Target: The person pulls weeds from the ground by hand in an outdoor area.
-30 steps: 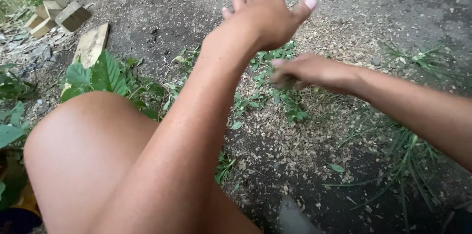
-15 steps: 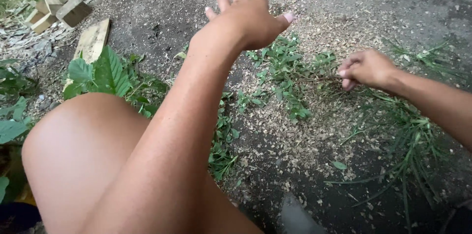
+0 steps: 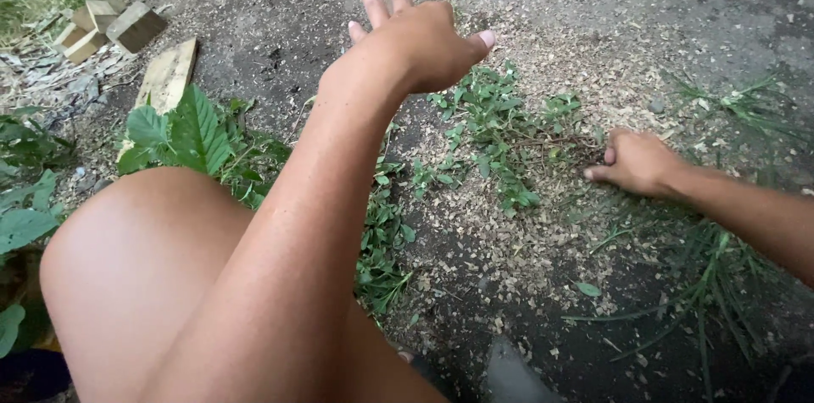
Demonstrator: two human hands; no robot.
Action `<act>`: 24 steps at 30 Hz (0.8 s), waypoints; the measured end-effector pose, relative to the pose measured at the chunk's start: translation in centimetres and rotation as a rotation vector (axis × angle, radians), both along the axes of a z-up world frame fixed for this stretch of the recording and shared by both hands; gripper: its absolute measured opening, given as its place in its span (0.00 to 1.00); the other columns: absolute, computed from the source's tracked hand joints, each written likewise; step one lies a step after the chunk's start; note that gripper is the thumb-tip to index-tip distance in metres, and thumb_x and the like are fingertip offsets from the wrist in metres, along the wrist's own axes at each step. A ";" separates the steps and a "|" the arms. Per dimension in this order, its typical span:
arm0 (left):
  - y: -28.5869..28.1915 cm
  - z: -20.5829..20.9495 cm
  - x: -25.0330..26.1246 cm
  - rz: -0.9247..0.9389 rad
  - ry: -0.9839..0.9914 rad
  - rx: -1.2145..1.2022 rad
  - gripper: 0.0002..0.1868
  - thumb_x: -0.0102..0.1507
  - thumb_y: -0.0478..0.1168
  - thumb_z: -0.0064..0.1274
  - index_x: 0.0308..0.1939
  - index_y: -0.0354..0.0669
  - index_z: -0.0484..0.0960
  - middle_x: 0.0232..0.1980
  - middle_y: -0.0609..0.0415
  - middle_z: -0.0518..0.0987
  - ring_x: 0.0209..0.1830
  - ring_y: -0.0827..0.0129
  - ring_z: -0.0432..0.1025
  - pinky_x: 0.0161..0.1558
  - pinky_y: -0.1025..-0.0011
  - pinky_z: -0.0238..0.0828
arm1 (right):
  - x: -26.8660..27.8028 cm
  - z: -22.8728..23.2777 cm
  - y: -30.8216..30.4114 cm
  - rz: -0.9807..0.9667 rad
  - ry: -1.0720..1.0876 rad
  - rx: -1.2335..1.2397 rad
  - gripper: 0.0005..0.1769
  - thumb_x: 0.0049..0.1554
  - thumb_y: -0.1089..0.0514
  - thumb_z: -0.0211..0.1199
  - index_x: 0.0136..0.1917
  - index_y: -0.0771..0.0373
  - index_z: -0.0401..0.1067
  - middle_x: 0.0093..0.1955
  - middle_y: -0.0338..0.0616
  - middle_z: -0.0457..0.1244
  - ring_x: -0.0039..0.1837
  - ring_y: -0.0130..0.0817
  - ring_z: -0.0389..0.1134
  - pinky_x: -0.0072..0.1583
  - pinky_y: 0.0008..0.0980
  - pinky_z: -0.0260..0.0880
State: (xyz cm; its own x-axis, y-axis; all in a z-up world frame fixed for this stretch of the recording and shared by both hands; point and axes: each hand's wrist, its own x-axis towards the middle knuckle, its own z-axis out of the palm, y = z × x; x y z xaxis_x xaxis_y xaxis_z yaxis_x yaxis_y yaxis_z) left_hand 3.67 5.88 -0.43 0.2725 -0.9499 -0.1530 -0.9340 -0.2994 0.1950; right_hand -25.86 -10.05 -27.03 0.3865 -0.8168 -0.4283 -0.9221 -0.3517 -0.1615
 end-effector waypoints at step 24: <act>0.2 0.1 0.1 -0.001 0.018 0.025 0.44 0.66 0.69 0.39 0.76 0.44 0.60 0.81 0.31 0.33 0.78 0.34 0.12 0.75 0.36 0.23 | 0.1 -1.3 0.1 -0.171 -0.096 0.233 0.18 0.64 0.45 0.54 0.49 0.61 0.74 0.32 0.45 0.65 0.30 0.31 0.60 0.35 0.36 0.63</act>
State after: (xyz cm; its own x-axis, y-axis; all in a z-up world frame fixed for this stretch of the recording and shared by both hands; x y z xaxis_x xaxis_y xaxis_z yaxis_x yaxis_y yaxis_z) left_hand 3.79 6.07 -0.29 0.2682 -0.9462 -0.1812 -0.9308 -0.3030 0.2043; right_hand -25.73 -9.93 -28.29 0.2991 -0.7576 -0.5801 -0.9415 -0.1355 -0.3086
